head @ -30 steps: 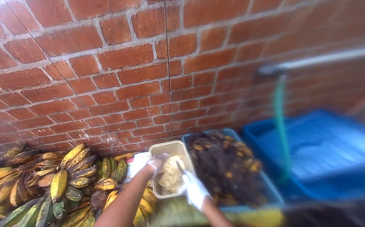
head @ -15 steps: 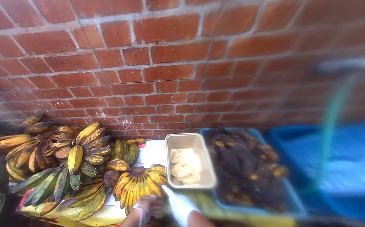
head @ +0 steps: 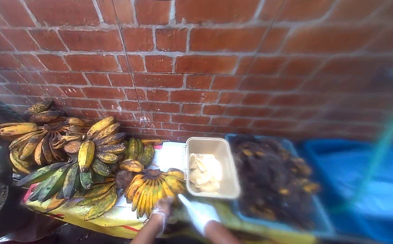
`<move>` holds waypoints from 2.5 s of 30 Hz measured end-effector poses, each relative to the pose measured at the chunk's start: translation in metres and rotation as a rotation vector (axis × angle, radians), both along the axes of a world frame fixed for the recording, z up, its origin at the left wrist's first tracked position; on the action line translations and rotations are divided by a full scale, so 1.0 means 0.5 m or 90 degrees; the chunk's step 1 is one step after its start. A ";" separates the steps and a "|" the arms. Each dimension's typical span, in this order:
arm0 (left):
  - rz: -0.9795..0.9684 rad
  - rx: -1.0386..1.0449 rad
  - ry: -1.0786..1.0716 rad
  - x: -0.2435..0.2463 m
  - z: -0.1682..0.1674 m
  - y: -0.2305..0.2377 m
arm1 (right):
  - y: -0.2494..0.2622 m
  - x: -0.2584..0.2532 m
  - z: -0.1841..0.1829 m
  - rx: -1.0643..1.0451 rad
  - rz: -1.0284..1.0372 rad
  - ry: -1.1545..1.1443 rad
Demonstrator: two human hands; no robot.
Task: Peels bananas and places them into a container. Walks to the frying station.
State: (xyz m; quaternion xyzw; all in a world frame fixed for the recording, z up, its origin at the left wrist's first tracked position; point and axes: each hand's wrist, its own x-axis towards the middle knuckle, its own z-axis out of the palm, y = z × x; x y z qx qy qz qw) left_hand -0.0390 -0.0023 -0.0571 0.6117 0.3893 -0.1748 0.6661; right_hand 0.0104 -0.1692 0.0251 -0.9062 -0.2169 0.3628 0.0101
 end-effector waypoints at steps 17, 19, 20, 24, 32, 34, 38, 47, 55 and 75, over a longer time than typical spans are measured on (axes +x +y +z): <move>-0.228 0.405 0.217 0.085 0.054 -0.038 | -0.136 -0.056 -0.117 0.207 -0.251 0.099; -0.239 0.414 0.225 0.081 0.051 -0.032 | -0.098 -0.042 -0.117 0.243 -0.244 0.107; -0.243 0.415 0.223 0.075 0.050 -0.030 | -0.077 -0.035 -0.117 0.260 -0.245 0.107; -0.257 0.386 0.184 0.049 0.039 -0.016 | 0.001 -0.014 -0.115 0.270 -0.253 0.092; -0.149 0.200 0.119 0.022 0.032 0.020 | 0.048 -0.002 -0.086 0.135 -0.213 0.056; -0.149 0.180 0.121 0.019 0.030 0.027 | 0.058 -0.005 -0.073 0.096 -0.191 0.051; -0.226 0.221 0.139 0.017 0.026 0.040 | 0.086 -0.016 -0.057 0.045 -0.164 0.041; -0.183 0.117 0.062 -0.026 0.030 0.079 | 0.061 0.001 -0.044 0.255 -0.318 0.147; -0.258 0.049 0.045 -0.057 0.061 0.140 | 0.038 -0.037 -0.060 0.567 -0.661 0.525; 0.211 -0.334 0.028 -0.080 0.102 0.006 | 0.012 -0.019 0.036 0.258 -0.171 0.268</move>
